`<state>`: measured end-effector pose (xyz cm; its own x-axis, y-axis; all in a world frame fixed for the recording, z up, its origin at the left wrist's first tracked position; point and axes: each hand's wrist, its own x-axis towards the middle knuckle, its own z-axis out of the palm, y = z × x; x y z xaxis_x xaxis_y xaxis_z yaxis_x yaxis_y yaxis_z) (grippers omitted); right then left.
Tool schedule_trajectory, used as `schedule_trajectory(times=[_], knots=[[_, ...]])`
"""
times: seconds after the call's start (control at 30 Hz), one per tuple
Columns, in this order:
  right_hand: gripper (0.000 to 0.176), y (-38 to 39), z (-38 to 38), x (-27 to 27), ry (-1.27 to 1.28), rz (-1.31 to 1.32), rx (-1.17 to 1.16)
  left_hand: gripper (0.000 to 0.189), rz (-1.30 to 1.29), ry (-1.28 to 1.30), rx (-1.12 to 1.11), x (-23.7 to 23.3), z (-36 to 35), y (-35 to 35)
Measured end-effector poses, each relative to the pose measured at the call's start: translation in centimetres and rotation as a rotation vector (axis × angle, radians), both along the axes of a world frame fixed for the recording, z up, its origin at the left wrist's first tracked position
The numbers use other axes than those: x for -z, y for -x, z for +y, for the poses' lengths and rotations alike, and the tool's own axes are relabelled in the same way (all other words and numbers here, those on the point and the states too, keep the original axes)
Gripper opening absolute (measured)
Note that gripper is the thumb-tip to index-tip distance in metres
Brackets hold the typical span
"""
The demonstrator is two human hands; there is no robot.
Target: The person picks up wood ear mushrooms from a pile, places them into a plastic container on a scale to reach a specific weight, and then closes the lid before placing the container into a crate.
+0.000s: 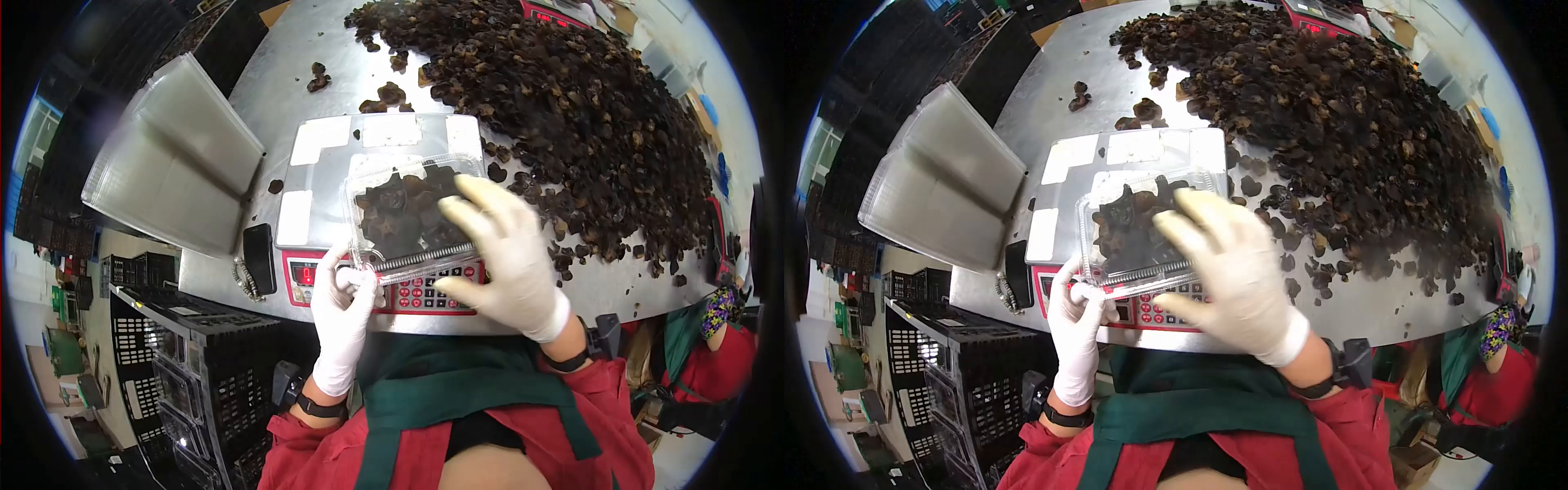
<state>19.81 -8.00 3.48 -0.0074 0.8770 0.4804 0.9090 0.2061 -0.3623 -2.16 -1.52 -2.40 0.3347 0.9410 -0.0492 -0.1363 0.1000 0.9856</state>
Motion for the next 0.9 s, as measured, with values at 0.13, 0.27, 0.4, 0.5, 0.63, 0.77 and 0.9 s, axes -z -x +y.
schedule_trajectory(times=[0.13, 0.27, 0.4, 0.5, 0.63, 0.77, 0.9], knots=[[0.075, 2.4, 2.7, 1.0, 0.065, -0.096, -0.055, 0.044, -0.097, 0.008, -0.041, 0.1, -0.2, -0.7], [0.076, 2.6, 3.0, 1.1, 0.089, -0.146, -0.059, 0.043, -0.176, 0.050, -0.050, 0.4, 0.1, -0.9], [0.071, 2.7, 3.2, -0.4, 0.111, -0.154, -0.046, 0.051, -0.212, 0.116, -0.013, -0.2, -0.4, -1.1], [0.062, 2.6, 4.1, 0.9, -0.002, -0.226, -0.016, 0.056, -0.165, 0.055, 0.042, 0.5, -0.5, -0.8], [0.050, 2.0, 4.5, 0.1, -0.085, 0.008, 0.032, 0.034, 0.059, -0.104, -0.002, 1.0, 1.3, 0.6], [0.041, 2.0, 5.0, 0.3, -0.126, 0.075, 0.022, 0.022, 0.485, -0.782, -0.251, -1.4, 4.9, -0.5], [0.037, 2.1, 5.0, 0.4, -0.093, 0.176, 0.050, 0.016, 0.697, -0.897, -0.056, -2.9, 6.5, -1.2]])
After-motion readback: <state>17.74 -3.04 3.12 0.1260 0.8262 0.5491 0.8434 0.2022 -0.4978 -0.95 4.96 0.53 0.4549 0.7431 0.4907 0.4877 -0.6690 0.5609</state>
